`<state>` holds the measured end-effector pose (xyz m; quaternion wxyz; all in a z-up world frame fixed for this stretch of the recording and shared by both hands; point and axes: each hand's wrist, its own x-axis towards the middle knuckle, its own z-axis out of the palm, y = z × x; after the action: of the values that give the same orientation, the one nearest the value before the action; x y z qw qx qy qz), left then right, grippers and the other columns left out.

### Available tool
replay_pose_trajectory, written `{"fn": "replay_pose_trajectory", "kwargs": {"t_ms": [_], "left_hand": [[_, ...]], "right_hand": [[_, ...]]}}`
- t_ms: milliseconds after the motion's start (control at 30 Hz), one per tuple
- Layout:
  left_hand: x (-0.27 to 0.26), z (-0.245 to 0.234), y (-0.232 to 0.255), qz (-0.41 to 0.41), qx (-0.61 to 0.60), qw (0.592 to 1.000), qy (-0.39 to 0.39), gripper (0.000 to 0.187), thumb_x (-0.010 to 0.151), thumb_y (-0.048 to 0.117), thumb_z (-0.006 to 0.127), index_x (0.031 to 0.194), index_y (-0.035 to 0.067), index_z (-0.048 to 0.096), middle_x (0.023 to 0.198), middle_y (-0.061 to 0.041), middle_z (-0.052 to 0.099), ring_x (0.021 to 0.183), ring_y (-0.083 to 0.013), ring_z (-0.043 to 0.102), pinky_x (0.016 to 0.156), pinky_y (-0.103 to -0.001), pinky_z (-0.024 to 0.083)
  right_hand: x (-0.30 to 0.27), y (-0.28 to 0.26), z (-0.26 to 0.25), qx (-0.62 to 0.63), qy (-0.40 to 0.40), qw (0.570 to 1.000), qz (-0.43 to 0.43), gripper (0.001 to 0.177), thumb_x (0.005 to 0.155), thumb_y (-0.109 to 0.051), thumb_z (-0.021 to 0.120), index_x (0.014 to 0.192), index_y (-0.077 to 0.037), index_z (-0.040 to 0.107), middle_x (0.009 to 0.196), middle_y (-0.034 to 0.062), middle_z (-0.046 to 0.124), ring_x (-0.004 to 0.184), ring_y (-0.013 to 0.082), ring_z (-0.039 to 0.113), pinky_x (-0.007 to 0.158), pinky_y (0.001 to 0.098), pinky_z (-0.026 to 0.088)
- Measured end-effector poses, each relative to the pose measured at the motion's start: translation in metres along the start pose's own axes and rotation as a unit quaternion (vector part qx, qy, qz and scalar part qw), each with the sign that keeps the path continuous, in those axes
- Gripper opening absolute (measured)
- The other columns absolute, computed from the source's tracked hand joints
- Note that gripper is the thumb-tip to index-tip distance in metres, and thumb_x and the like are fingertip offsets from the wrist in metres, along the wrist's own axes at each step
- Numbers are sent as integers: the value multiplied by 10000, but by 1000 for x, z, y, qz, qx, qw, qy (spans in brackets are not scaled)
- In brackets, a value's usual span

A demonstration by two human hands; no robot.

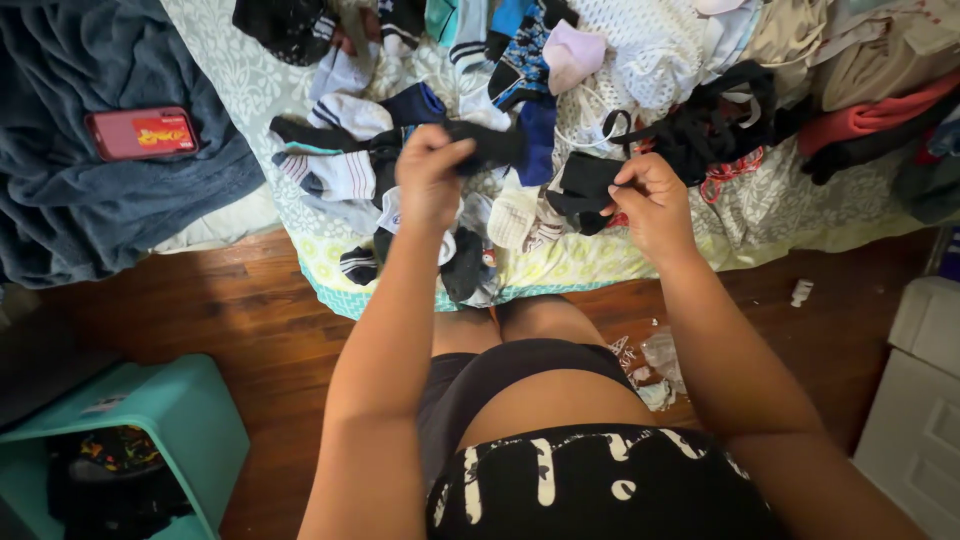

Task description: The person sits on a bed and sorts a pile of socks, pairing and folding them by hand. They place the folded pairs into a nearby drawer repeatedly throughout the clip.

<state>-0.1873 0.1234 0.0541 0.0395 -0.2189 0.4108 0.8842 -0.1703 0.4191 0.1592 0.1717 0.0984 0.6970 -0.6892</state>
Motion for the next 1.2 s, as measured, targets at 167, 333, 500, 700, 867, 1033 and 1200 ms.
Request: {"fn": "replay_pose_trajectory", "kwargs": {"t_ms": [167, 333, 500, 700, 867, 1033, 1200], "left_hand": [[-49, 2, 54, -108, -343, 930, -68, 391, 784, -112, 593, 1156, 6, 610, 1124, -163, 698, 1018, -303, 717, 943, -424, 598], [-76, 27, 54, -75, -335, 926, -155, 463, 842, -198, 588, 1229, 56, 599, 1213, -161, 691, 1063, -293, 712, 935, -414, 594], [-95, 53, 55, -70, -195, 972, -111, 480, 876, -202, 636, 1288, 43, 617, 1246, -136, 670, 1104, -236, 697, 962, -394, 599], [-105, 49, 73, -75, -143, 987, -16, 281, 983, -23, 647, 1263, -38, 650, 1108, -144, 733, 951, -226, 735, 841, -383, 628], [-109, 33, 91, -57, -82, 995, 4, 303, 1006, 1, 648, 1308, -14, 623, 1054, -128, 719, 906, -201, 726, 767, -386, 657], [-112, 8, 118, 10, -165, 986, 6, 311, 987, -1, 630, 1296, -7, 597, 1135, -166, 724, 945, -246, 749, 748, -363, 629], [-128, -4, 125, 13, -167, 986, -23, 364, 976, -92, 620, 1318, 27, 586, 1254, -158, 682, 1090, -262, 709, 884, -376, 594]], "right_hand": [[13, -3, -2, 15, -67, 998, -6, 135, 1005, 96, 558, 1025, -16, 631, 1003, 32, 586, 867, 132, 639, 754, 315, 610], [12, -32, 31, 57, -172, 976, 122, 193, 928, 30, 607, 1106, 31, 680, 1069, 78, 657, 928, 198, 719, 850, 323, 599], [-12, -49, 62, 2, -268, 963, 22, 475, 886, -52, 736, 1328, 0, 569, 1188, 40, 598, 1089, 119, 584, 950, 315, 519], [-10, -36, 42, 165, -200, 957, 127, 350, 1044, -191, 641, 1275, 72, 648, 1257, 148, 678, 1124, 205, 673, 1002, 376, 553], [-18, -34, 14, 306, -226, 912, 153, 388, 1104, -296, 532, 1166, 64, 663, 1211, 165, 695, 1059, 227, 706, 938, 361, 560], [-16, -26, -32, 199, -180, 958, 107, 370, 1118, -311, 550, 1065, 34, 672, 1057, 131, 706, 887, 162, 667, 749, 290, 521], [-14, -9, -40, 103, -118, 986, 57, 121, 1084, -79, 631, 1022, 19, 665, 995, 99, 672, 796, 94, 538, 738, 234, 439]]}}
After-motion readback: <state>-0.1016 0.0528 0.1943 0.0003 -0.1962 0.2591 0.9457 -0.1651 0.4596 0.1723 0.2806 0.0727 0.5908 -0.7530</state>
